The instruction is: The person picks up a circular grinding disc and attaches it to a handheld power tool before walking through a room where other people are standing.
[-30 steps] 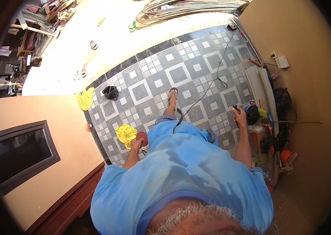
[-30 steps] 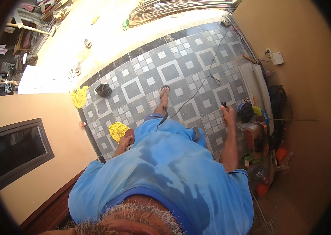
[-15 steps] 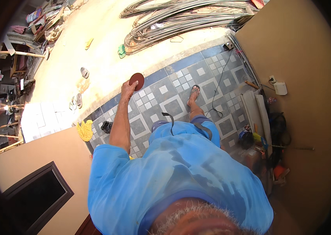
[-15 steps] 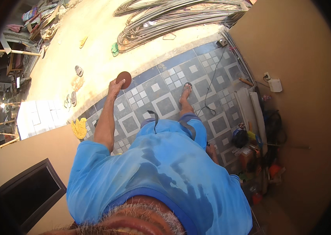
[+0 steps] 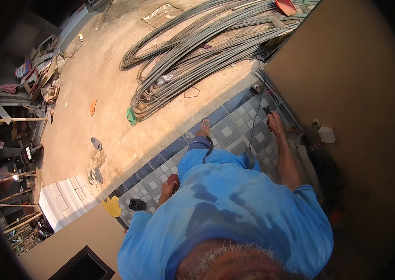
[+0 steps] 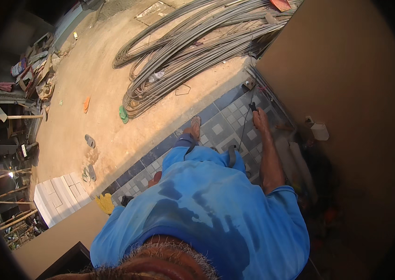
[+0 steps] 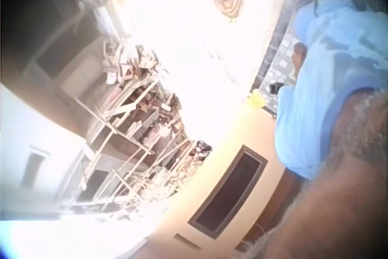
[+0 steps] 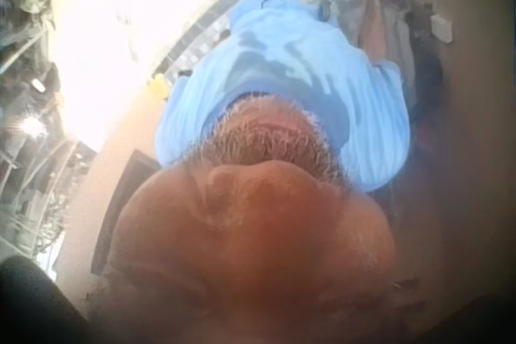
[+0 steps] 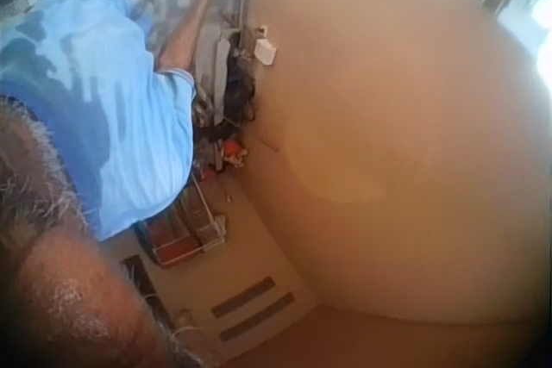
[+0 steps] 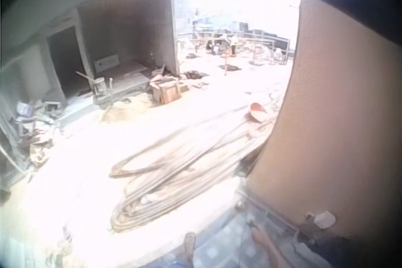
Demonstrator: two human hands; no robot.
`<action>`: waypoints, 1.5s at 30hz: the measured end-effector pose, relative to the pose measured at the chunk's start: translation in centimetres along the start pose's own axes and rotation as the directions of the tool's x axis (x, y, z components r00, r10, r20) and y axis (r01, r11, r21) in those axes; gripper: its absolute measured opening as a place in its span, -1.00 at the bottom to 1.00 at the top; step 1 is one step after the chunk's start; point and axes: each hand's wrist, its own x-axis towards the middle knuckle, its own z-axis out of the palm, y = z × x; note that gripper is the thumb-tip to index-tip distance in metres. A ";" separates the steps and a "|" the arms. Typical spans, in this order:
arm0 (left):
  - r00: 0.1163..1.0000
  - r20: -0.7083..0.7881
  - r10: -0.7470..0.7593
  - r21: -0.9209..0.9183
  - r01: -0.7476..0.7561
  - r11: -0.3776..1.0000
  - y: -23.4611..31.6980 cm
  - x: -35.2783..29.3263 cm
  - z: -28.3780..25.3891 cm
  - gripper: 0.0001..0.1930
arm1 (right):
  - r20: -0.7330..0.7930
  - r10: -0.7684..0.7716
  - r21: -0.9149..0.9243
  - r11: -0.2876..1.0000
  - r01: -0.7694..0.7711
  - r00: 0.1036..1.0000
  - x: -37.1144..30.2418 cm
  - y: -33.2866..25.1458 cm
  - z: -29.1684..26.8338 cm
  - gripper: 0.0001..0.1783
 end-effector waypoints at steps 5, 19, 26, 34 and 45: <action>0.999 -0.033 -0.003 0.266 0.011 0.964 6.3 14.8 -2.8 -0.59 | 0.066 -0.056 0.054 0.997 0.052 0.996 12.2 -1.7 3.3 -0.78; 0.707 -0.074 0.703 0.009 -0.704 0.710 86.4 38.0 -7.5 -0.61 | 0.004 0.597 -0.001 0.802 -0.597 0.802 20.9 2.7 2.7 -0.72; 0.882 0.020 0.471 0.055 -0.471 0.880 81.8 50.9 -0.2 -0.57 | -0.038 0.375 -0.052 0.925 -0.377 0.926 48.9 -7.9 -3.1 -0.63; 0.990 0.126 -0.056 0.131 0.039 0.991 79.8 51.0 5.7 -0.62 | -0.200 -0.186 -0.176 0.973 0.152 0.962 82.5 -29.3 -13.0 -0.62; 0.944 0.261 0.199 0.262 -0.268 0.927 135.6 81.8 7.1 -0.62 | -0.013 0.476 -0.026 0.879 -0.476 0.879 104.1 -35.1 -11.7 -0.59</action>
